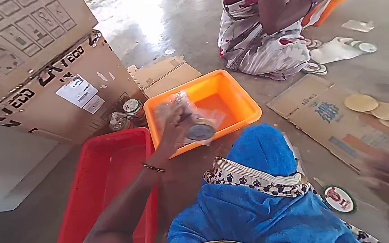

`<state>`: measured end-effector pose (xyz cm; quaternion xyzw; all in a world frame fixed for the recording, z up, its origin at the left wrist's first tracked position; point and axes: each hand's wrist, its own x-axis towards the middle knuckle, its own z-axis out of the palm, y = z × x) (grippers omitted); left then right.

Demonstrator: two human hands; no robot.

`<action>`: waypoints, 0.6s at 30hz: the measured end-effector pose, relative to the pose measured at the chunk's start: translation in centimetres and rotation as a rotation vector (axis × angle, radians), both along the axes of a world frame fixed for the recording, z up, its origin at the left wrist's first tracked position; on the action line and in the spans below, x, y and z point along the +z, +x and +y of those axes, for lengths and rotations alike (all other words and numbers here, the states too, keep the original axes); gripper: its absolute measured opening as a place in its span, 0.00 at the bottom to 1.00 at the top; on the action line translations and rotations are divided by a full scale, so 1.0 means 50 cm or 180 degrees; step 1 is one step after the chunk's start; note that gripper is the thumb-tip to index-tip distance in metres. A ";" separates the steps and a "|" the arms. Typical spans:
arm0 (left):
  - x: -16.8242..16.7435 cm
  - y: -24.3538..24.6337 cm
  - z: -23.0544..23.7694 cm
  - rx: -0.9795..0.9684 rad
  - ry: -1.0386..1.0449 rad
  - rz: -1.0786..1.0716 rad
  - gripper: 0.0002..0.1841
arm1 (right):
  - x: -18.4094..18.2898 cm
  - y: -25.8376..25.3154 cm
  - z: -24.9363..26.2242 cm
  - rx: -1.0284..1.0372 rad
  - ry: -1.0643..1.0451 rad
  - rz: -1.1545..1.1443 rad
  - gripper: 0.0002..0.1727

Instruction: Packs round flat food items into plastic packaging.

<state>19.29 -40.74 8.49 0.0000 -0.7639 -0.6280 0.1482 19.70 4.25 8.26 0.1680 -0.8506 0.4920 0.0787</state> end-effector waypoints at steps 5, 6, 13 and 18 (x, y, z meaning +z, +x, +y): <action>0.020 -0.050 0.119 -0.1017 0.0781 0.0115 0.04 | 0.003 -0.085 -0.334 0.0676 -0.0216 -0.0045 0.53; 0.015 -0.061 0.120 -0.1187 0.1047 0.0097 0.04 | -0.011 -0.099 -0.365 0.0603 -0.0399 -0.0187 0.38; -0.046 -0.090 -0.080 -0.0922 -0.1642 -0.1316 0.18 | -0.037 -0.216 -0.360 0.0122 -0.0855 -0.0376 0.20; -0.126 -0.077 -0.107 -0.1070 -0.2993 -0.2324 0.22 | -0.059 -0.333 -0.397 0.1072 0.1502 0.0862 0.06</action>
